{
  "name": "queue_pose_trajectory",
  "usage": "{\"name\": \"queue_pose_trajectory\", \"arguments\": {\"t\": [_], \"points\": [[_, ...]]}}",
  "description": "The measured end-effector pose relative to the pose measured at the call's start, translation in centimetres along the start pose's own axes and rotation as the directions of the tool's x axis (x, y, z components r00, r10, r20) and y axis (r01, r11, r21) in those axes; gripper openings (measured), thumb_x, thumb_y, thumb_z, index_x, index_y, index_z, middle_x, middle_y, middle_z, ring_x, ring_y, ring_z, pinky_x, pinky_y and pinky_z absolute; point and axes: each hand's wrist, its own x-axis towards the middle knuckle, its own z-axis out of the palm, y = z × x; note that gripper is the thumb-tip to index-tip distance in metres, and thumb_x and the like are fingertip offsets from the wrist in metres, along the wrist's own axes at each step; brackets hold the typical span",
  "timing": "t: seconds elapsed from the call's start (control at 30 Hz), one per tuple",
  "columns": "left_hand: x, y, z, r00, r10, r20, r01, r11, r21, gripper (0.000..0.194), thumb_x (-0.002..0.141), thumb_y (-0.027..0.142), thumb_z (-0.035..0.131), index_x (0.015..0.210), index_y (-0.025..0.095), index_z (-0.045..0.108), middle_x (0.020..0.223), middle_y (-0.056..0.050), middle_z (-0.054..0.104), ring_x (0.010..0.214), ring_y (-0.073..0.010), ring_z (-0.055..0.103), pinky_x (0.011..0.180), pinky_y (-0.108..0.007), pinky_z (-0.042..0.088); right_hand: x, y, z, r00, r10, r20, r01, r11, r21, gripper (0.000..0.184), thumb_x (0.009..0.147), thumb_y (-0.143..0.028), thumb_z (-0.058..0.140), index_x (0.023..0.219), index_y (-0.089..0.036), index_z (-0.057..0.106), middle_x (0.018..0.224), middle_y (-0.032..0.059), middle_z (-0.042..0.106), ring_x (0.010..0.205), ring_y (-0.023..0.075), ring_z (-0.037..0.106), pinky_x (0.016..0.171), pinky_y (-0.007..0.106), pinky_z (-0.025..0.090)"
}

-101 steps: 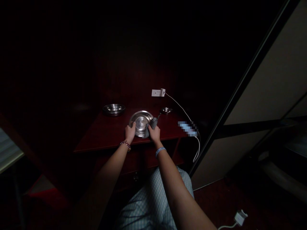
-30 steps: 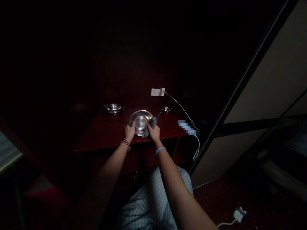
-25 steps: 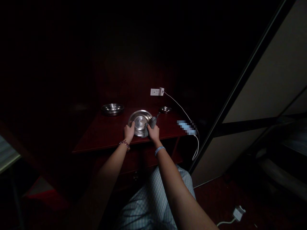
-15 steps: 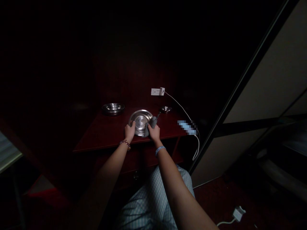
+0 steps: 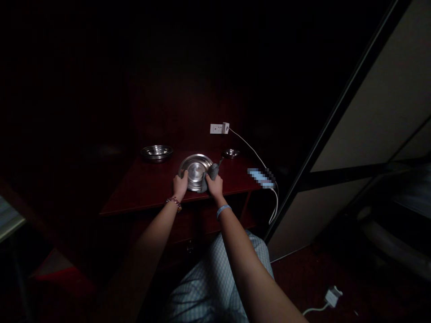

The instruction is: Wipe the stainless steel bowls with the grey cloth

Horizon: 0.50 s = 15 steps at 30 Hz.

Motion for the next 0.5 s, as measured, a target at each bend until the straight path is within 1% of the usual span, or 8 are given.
{"name": "queue_pose_trajectory", "arguments": {"t": [0.13,0.23,0.5], "points": [[0.11,-0.05,0.04,1.0,0.005,-0.011,-0.005,1.0,0.011,0.046,0.084,0.043,0.047,0.102,0.007,0.068,0.105,-0.022,0.069,0.104,-0.0296,0.064,0.084,-0.031,0.048,-0.02,-0.01,-0.03,1.0,-0.003,0.001,0.003,1.0,-0.01,0.025,0.083,-0.032,0.056,0.095,-0.015,0.069,0.092,0.0102,0.072,0.088,0.0208,0.067,0.082,0.027,0.049],[0.19,-0.13,0.07,1.0,0.017,0.003,-0.017,1.0,0.01,0.045,0.084,0.042,0.046,0.101,0.007,0.068,0.105,-0.022,0.069,0.103,-0.0295,0.064,0.084,-0.031,0.048,-0.03,-0.06,-0.05,1.0,0.001,0.001,-0.001,1.0,-0.015,0.025,0.084,-0.032,0.056,0.094,-0.014,0.069,0.092,0.0108,0.072,0.087,0.0208,0.068,0.081,0.027,0.05],[0.22,-0.36,0.17,1.0,-0.006,-0.011,0.007,1.0,0.011,0.05,0.083,0.045,0.047,0.103,0.005,0.067,0.108,-0.025,0.067,0.105,-0.0307,0.063,0.085,-0.032,0.048,0.0,-0.2,-0.07,0.999,0.034,0.011,-0.034,0.999,-0.023,0.025,0.083,-0.032,0.057,0.095,-0.014,0.069,0.092,0.0103,0.073,0.088,0.0205,0.068,0.081,0.026,0.05]]}}
